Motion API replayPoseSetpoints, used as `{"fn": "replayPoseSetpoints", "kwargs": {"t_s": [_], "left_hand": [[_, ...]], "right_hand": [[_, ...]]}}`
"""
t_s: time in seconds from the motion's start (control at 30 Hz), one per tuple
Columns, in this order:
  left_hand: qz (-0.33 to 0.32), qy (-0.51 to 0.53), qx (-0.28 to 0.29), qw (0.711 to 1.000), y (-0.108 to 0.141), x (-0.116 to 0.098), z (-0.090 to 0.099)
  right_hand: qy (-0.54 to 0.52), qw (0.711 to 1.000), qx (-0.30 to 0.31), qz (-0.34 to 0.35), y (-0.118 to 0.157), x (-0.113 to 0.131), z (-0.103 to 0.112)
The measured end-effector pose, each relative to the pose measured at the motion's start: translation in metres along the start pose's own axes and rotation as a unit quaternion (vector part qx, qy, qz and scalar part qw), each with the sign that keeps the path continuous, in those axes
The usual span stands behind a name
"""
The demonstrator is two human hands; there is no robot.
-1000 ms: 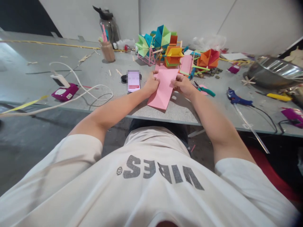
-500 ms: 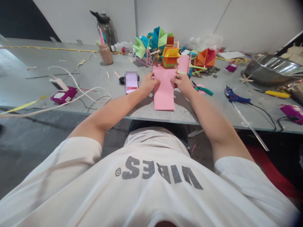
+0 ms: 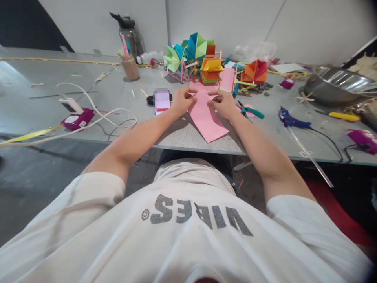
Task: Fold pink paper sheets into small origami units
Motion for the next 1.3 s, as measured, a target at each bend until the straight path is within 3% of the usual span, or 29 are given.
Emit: {"fn": "replayPoseSetpoints", "kwargs": {"t_s": [0.23,0.5,0.6,0.7,0.8,0.9,1.0,1.17,1.3], "left_hand": [[-0.005,0.023,-0.011,1.0,-0.003,0.003,-0.003],[0.003,0.027,-0.026,0.999,-0.007,0.009,-0.001],[0.004,0.006,-0.065,0.998,-0.009,0.012,0.005],[0.006,-0.019,-0.077,0.997,-0.003,0.007,0.0],[0.027,0.0,0.005,1.0,0.012,-0.002,-0.026],[0.07,0.095,0.097,0.988,0.033,-0.009,-0.052],[0.118,0.209,0.153,0.959,0.045,-0.012,-0.063],[0.137,0.313,0.231,0.911,0.047,-0.021,-0.06],[0.153,0.373,0.228,0.886,0.048,-0.03,-0.052]], "right_hand": [[0.001,1.0,-0.007,0.022,0.0,0.002,0.002],[-0.041,0.996,0.077,0.003,0.007,0.002,-0.012],[-0.006,0.999,0.035,0.01,-0.003,-0.006,-0.003],[0.009,0.997,-0.062,0.035,-0.015,-0.012,0.012],[-0.072,0.99,-0.11,0.042,-0.018,-0.017,0.014],[-0.177,0.983,-0.044,0.029,-0.013,-0.017,-0.005],[-0.224,0.973,0.037,0.032,-0.004,-0.012,-0.023],[-0.107,0.987,0.079,0.092,0.009,0.001,-0.029],[0.061,0.978,0.069,0.187,0.017,0.016,-0.026]]}}
Point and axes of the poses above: each hand's wrist, its own y-axis away from the middle knuckle, its own z-axis out of the back of the hand, x = y × z, the point moved 7 cm from there along -y, towards the middle knuckle, and after that the axes turned 10 degrees about -y, right-handed, at the moved point
